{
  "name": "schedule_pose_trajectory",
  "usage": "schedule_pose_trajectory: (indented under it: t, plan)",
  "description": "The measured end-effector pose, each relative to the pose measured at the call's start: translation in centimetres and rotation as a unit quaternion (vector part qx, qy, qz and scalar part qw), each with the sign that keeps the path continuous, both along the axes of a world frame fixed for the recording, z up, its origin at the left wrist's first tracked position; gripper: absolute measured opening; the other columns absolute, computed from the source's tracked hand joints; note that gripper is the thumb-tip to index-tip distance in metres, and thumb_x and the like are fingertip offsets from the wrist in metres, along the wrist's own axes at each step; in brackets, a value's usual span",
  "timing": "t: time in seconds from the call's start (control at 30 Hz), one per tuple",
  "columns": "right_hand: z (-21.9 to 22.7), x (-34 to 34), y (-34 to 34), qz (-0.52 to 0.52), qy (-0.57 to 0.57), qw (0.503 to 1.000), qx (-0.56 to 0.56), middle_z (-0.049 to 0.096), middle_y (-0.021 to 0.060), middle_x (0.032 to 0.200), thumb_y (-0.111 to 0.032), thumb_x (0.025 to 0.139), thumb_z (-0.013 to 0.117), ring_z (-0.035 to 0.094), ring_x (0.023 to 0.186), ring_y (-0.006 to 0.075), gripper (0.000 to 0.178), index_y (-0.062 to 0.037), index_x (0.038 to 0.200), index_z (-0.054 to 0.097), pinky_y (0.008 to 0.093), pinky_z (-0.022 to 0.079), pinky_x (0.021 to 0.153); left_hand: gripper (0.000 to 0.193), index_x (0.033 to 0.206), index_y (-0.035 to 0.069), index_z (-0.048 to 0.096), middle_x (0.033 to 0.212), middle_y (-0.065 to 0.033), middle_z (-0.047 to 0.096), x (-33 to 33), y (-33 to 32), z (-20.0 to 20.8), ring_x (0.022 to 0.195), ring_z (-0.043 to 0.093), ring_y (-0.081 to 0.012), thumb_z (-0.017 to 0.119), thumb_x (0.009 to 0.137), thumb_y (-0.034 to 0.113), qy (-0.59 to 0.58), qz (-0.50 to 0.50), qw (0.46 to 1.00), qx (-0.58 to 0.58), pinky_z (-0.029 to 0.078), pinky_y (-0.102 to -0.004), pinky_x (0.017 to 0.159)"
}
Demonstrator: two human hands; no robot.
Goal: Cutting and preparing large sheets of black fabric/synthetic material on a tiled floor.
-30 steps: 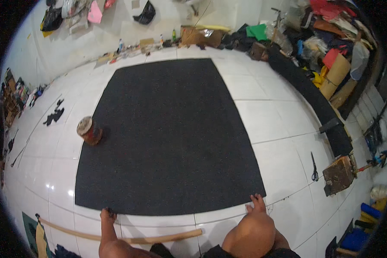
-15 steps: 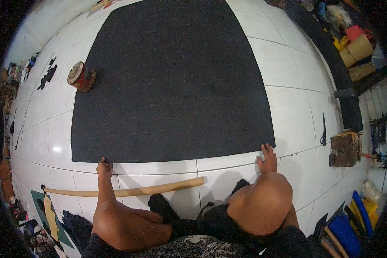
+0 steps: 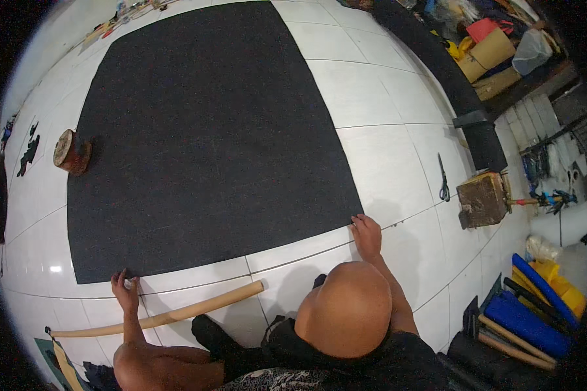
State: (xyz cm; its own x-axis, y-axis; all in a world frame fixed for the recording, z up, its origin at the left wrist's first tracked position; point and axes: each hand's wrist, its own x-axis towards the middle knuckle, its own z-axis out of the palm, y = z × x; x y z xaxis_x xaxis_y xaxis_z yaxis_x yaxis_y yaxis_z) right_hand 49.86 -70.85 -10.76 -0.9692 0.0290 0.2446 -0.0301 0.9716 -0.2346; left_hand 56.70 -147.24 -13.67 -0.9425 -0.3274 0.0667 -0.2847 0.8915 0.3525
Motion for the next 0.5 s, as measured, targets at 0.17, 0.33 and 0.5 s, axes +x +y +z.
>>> schedule_pose_trajectory:
  t: [0.17,0.33,0.5]
  plan:
    - [0.3,-0.8,0.0,0.026,0.006,1.0,0.006,0.067,0.0169,0.108,-0.015,0.078,0.073,0.062,0.101,0.0351,0.027,-0.0046,0.103,0.07,0.0437,0.05,0.088,0.051,0.123,0.005,0.063,0.132,-0.0201,0.051,0.7,1.2,3.2,0.119,0.049,-0.038,0.078,0.074,0.012,0.024,-0.011,0.997,-0.072,0.041,-0.0457,0.101]
    - [-1.1,0.1,0.7,0.056,0.048,0.997,0.037,0.068,0.0172,0.101,-0.017,0.083,0.068,0.063,0.094,0.0367,0.017,-0.0032,0.094,0.069,0.0467,0.052,0.081,0.04,0.114,0.003,0.067,0.122,-0.017,0.061,1.1,-1.0,0.3,0.114,0.056,-0.0371,0.076,0.076,0.013,-0.008,-0.04,0.996,-0.082,0.047,-0.0433,0.098]
    - [-0.5,0.0,0.8,0.069,0.004,0.996,0.06,0.069,0.0137,0.094,-0.013,0.085,0.066,0.064,0.091,0.0351,0.011,-0.0042,0.09,0.069,0.047,0.052,0.081,0.037,0.113,0.001,0.067,0.12,-0.0193,0.064,0.8,-0.2,1.4,0.115,0.058,-0.0365,0.074,0.079,0.014,-0.045,-0.006,0.998,-0.032,0.047,-0.0429,0.099]
